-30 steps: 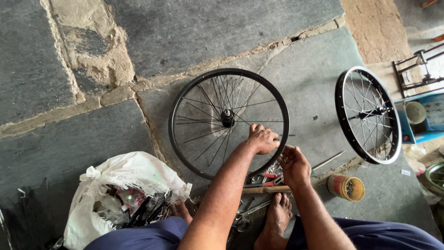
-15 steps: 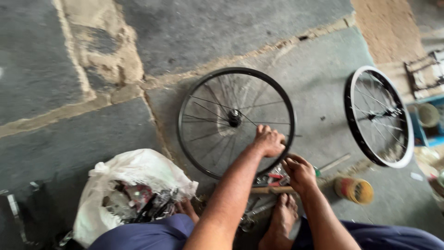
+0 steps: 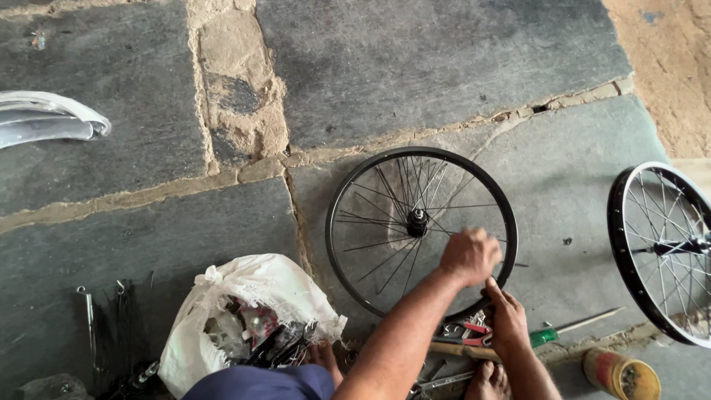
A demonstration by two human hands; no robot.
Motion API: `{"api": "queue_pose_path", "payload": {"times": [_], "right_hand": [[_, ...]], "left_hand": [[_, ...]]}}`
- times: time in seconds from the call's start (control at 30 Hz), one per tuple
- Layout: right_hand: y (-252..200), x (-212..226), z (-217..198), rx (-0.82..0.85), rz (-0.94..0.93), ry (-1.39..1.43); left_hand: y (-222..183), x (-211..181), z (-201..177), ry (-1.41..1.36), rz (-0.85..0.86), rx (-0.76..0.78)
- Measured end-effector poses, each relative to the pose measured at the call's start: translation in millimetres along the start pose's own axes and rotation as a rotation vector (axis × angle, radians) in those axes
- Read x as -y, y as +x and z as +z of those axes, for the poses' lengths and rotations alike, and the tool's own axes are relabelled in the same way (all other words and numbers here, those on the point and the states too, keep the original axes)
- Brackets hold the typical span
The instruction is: The person threads spokes through the hub of a bicycle wheel, secures them to the rim, and uses a screwdriver to tighten the spoke nipples.
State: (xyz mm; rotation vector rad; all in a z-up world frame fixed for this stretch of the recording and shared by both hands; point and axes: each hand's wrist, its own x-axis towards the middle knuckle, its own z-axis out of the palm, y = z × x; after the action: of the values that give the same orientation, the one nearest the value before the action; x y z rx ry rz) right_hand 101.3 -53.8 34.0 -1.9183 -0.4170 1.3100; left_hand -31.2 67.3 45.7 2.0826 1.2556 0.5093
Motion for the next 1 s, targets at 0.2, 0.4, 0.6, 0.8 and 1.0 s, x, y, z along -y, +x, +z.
{"api": "queue_pose_path", "payload": {"times": [0.2, 0.4, 0.6, 0.8, 1.0], "right_hand": [[8, -6, 20, -0.164, -0.226, -0.147], [3, 6, 26, -0.274, -0.210, -0.341], [7, 9, 24, -0.254, -0.166, -0.401], [11, -7, 20, -0.211, -0.220, -0.206], [-6, -9, 8, -0.092, -0.237, -0.077]], "left_hand": [[56, 91, -94, -0.191, -0.379, -0.853], [66, 236, -130, 0.321, -0.516, -0.444], [74, 307, -119, 0.134, -0.440, -0.175], [46, 307, -148, -0.016, -0.446, -0.077], [-4, 314, -160, -0.016, -0.495, -0.041]]}}
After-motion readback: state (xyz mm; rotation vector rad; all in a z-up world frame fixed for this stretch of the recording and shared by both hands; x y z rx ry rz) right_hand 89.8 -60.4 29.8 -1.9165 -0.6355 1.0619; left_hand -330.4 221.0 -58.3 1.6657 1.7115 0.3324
